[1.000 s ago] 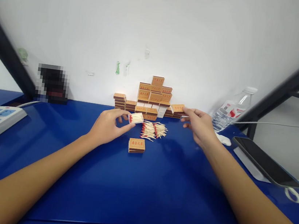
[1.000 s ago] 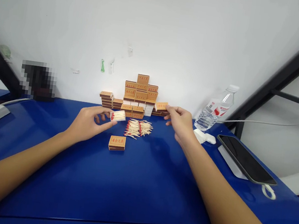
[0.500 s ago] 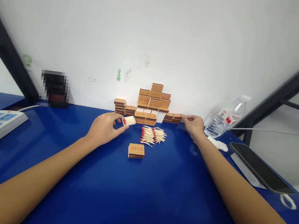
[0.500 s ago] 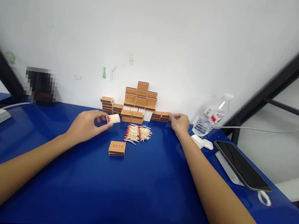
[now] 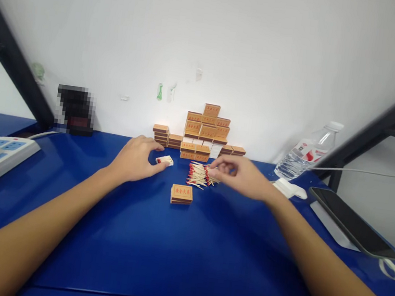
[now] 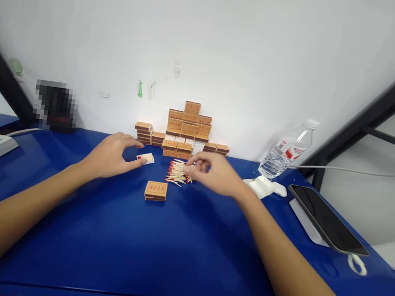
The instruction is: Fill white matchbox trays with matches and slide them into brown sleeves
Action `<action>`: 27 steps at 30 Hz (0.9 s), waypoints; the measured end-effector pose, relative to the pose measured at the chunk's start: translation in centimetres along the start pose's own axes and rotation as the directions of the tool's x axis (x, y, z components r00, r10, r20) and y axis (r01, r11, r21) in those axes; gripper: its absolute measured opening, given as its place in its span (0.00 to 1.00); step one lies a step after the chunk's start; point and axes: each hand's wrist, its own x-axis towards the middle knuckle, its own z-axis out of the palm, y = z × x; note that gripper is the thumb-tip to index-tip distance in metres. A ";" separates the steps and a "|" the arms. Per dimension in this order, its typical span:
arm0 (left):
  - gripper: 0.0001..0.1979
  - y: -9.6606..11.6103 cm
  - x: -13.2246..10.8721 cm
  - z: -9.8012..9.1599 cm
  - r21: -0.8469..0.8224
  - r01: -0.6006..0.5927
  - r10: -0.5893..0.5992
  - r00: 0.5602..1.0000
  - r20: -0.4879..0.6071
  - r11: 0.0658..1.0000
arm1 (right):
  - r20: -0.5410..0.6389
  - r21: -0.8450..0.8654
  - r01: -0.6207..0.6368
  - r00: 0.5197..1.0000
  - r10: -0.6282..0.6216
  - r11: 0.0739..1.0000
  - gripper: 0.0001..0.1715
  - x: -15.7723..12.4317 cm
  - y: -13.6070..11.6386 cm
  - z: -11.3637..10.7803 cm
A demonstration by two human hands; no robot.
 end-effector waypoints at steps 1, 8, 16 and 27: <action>0.19 0.7 0.0 -0.5 -0.081 -0.048 0.051 0.998 0.036 0.996 | 0.081 0.043 0.044 0.996 -0.047 0.998 0.23 -0.4 -1.2 0.9; 0.13 4.9 -0.7 -2.0 -0.328 -0.171 0.273 0.915 0.297 0.929 | 0.220 -0.022 0.211 0.955 -0.201 0.977 0.19 -1.2 -3.0 4.1; 0.08 5.1 -0.6 -1.2 -0.408 -0.068 0.158 0.969 0.192 0.910 | 0.057 0.228 0.122 0.989 -0.139 0.966 0.18 -1.0 -3.0 3.8; 0.12 5.1 -0.6 -0.2 -0.377 -0.042 0.035 0.999 -0.025 0.925 | -0.116 0.610 -0.019 0.987 0.113 0.792 0.23 -0.7 -4.1 6.3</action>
